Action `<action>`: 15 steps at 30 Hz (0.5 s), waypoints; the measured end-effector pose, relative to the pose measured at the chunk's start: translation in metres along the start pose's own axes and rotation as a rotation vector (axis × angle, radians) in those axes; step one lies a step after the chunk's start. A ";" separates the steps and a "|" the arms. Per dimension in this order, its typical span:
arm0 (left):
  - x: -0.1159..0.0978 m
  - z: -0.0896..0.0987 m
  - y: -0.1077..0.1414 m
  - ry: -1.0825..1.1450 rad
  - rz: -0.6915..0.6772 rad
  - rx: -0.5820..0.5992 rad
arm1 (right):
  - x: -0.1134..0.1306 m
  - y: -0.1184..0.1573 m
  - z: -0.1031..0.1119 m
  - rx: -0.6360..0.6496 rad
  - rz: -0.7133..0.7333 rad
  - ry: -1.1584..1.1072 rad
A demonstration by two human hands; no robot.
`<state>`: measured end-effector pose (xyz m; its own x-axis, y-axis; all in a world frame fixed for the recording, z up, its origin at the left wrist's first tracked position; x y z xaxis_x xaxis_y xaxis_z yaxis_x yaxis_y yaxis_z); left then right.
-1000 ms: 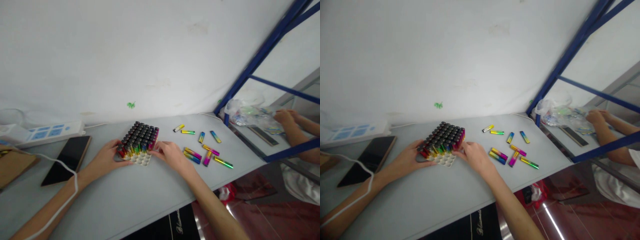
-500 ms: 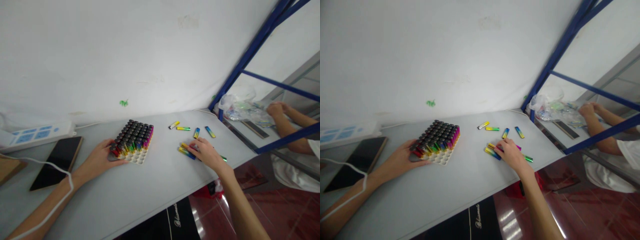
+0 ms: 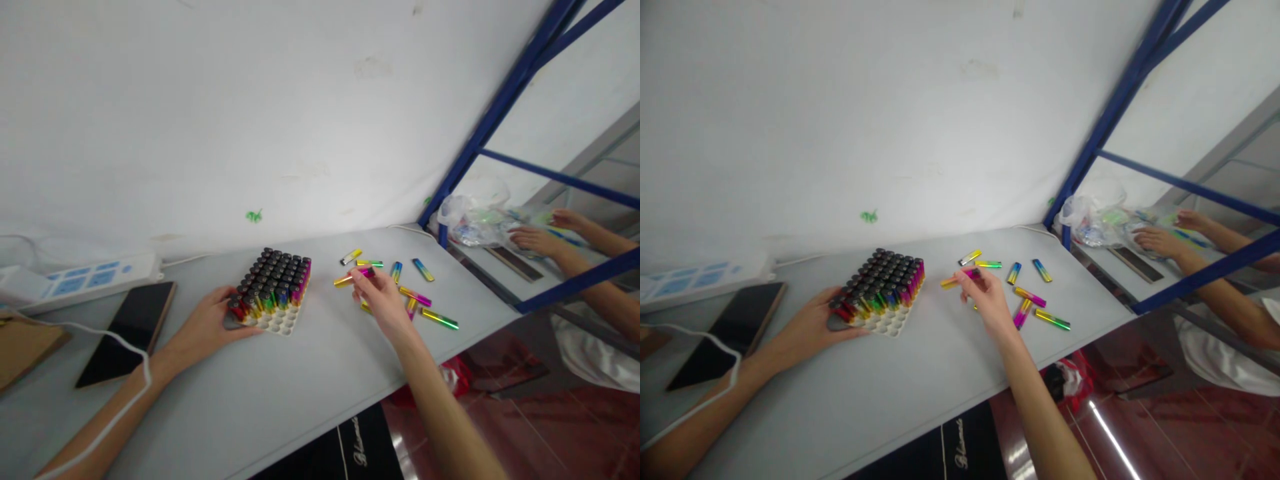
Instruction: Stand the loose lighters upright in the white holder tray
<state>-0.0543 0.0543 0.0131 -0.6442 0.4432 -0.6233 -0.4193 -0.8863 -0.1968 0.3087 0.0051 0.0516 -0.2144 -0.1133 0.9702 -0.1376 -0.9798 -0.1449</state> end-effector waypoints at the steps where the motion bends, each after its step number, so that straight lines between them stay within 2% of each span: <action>1: 0.000 0.000 0.000 -0.003 -0.001 0.004 | 0.001 0.000 -0.010 0.029 -0.041 -0.105; 4: 0.002 -0.001 -0.001 -0.010 -0.001 -0.006 | 0.009 0.001 -0.032 0.136 -0.094 -0.243; 9: 0.003 -0.002 0.000 0.004 -0.024 -0.024 | 0.019 -0.002 -0.055 0.397 -0.064 -0.202; 11: 0.002 -0.002 0.000 0.006 -0.032 -0.031 | 0.015 -0.006 -0.061 0.392 -0.059 -0.160; 15: 0.000 -0.002 0.001 0.009 -0.037 -0.026 | -0.002 -0.009 -0.072 0.225 -0.035 0.057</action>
<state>-0.0536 0.0531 0.0109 -0.6227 0.4744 -0.6222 -0.4255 -0.8727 -0.2395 0.2407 0.0266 0.0366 -0.2680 -0.0751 0.9605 0.0721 -0.9957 -0.0578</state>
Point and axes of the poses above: each hand's wrist, its own y-axis away from the middle knuckle, its own z-axis out of the back of the hand, x = y × z, the point moved 4 cm from there along -y, towards the middle knuckle, and after that the axes turned 14 degrees about y, right-handed, at the moved point
